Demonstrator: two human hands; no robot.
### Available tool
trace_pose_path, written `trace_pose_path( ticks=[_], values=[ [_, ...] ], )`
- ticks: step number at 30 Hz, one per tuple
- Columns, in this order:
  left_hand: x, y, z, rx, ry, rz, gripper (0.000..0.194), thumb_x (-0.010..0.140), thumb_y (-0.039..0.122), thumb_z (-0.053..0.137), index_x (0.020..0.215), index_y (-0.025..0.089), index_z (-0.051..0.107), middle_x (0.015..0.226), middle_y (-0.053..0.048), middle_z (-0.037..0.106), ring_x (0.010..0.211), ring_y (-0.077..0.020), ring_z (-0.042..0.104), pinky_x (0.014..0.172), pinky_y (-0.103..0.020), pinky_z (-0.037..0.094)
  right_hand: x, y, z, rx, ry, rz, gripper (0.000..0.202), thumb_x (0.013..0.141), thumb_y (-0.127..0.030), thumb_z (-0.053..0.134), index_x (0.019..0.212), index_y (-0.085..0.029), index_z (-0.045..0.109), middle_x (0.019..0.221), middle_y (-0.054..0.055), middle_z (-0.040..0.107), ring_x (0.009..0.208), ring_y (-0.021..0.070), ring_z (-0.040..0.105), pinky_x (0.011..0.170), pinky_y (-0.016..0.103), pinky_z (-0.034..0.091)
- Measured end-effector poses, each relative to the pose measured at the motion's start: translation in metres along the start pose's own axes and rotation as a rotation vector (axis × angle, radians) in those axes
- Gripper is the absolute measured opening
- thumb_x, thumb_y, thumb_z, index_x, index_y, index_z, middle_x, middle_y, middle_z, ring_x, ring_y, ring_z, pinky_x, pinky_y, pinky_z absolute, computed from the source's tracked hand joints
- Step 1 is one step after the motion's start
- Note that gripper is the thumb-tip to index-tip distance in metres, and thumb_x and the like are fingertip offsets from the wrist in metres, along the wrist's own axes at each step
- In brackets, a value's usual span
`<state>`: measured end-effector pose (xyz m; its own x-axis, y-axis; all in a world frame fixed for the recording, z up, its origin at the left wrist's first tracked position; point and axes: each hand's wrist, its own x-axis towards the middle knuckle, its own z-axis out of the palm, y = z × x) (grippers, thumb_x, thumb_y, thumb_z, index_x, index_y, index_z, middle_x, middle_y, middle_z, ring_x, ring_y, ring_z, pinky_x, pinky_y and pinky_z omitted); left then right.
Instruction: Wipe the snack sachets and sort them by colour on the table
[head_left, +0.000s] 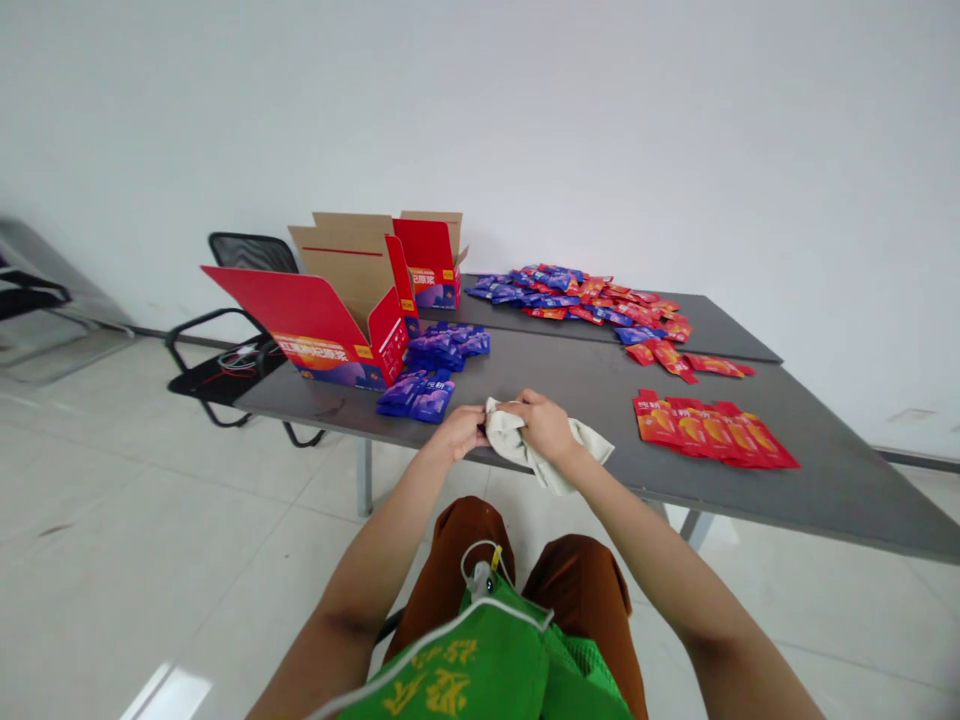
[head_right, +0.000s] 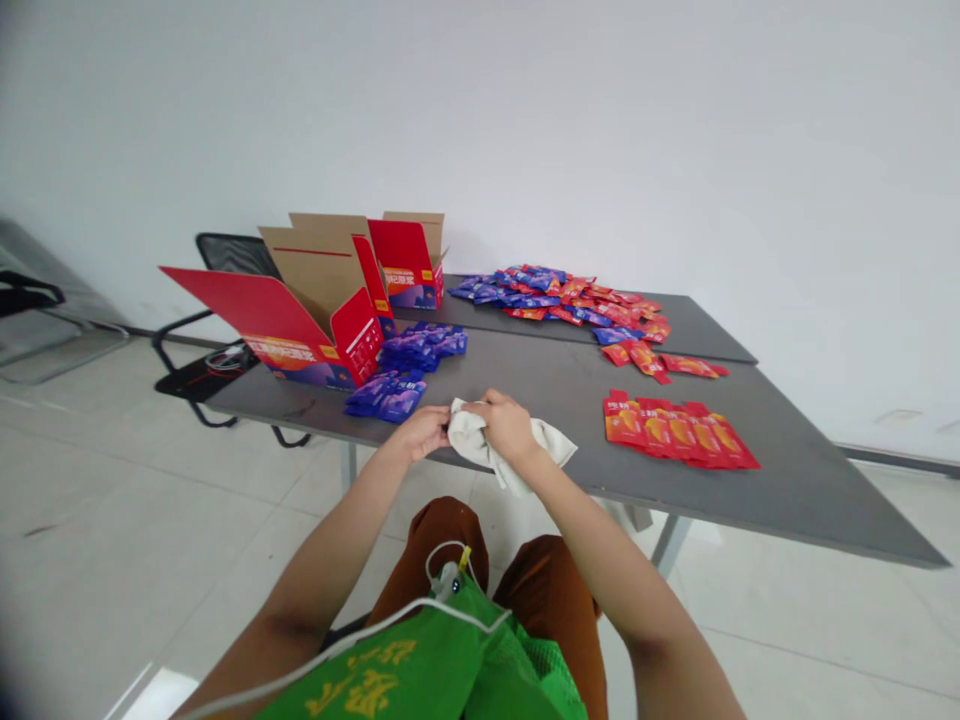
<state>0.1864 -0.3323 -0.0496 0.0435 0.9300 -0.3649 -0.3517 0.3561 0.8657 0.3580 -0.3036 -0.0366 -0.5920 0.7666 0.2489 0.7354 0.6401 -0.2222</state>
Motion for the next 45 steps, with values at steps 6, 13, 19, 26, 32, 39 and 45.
trace_pose_path(
  ticks=[6,13,19,26,32,39,45],
  values=[
    [-0.007,-0.001,0.0,0.093,-0.012,0.053,0.037,0.058,0.005,0.076,0.094,0.009,0.068,0.083,-0.009,0.072,0.072,-0.0159,0.068,0.071,-0.028,0.057,0.008,0.046,-0.01,-0.245,0.005,0.462,0.047,0.092,-0.019,0.041,0.132,-0.04,0.053,0.111,0.007,0.058,0.096,0.0185,0.057,0.075,0.024,0.042],
    [-0.01,-0.015,0.019,0.416,0.306,0.322,0.042,0.071,0.015,0.068,0.113,0.014,0.066,0.096,-0.008,0.073,0.084,-0.0207,0.069,0.076,-0.033,0.057,0.007,0.053,-0.01,-0.252,0.057,0.465,0.049,0.09,-0.016,0.042,0.132,-0.038,0.054,0.11,0.007,0.057,0.095,0.0184,0.056,0.075,0.024,0.042],
    [-0.027,-0.009,-0.03,1.13,0.739,0.96,0.043,0.089,0.016,0.043,0.13,0.021,0.058,0.13,-0.006,0.059,0.124,-0.02,0.052,0.107,-0.034,0.038,0.0,0.042,-0.001,-0.22,0.11,0.463,0.046,0.09,-0.017,0.041,0.13,-0.036,0.056,0.108,0.008,0.057,0.097,0.0203,0.054,0.076,0.026,0.041],
    [-0.029,-0.009,-0.065,1.557,0.672,0.96,0.044,0.088,0.018,0.04,0.128,0.018,0.059,0.133,-0.006,0.056,0.14,-0.0228,0.028,0.11,-0.04,0.032,-0.004,0.04,-0.002,-0.202,0.094,0.431,0.048,0.089,-0.019,0.045,0.133,-0.035,0.053,0.109,0.008,0.057,0.096,0.0188,0.055,0.076,0.024,0.04],
    [-0.03,-0.003,-0.057,1.639,0.689,0.897,0.049,0.086,0.05,0.045,0.108,0.014,0.072,0.13,-0.012,0.059,0.138,-0.0324,0.032,0.116,-0.049,0.014,-0.004,0.042,0.0,-0.206,0.102,0.427,0.048,0.089,-0.018,0.043,0.132,-0.036,0.054,0.109,0.008,0.057,0.097,0.0194,0.054,0.077,0.025,0.04],
    [-0.028,-0.008,-0.063,1.624,0.746,0.955,0.041,0.089,0.032,0.039,0.112,0.014,0.068,0.13,-0.012,0.059,0.131,-0.0279,0.043,0.117,-0.051,0.006,-0.004,0.037,-0.007,-0.206,0.051,0.458,0.048,0.089,-0.018,0.044,0.133,-0.036,0.053,0.111,0.006,0.056,0.098,0.0181,0.056,0.079,0.024,0.04],
    [-0.027,-0.011,-0.067,1.6,0.745,0.955,0.037,0.085,0.023,0.042,0.11,0.02,0.068,0.124,-0.01,0.063,0.122,-0.0242,0.052,0.116,-0.052,0.004,-0.005,0.031,-0.013,-0.207,0.03,0.436,0.048,0.088,-0.017,0.045,0.132,-0.034,0.054,0.111,0.007,0.057,0.098,0.0174,0.057,0.078,0.023,0.041]
  ],
)
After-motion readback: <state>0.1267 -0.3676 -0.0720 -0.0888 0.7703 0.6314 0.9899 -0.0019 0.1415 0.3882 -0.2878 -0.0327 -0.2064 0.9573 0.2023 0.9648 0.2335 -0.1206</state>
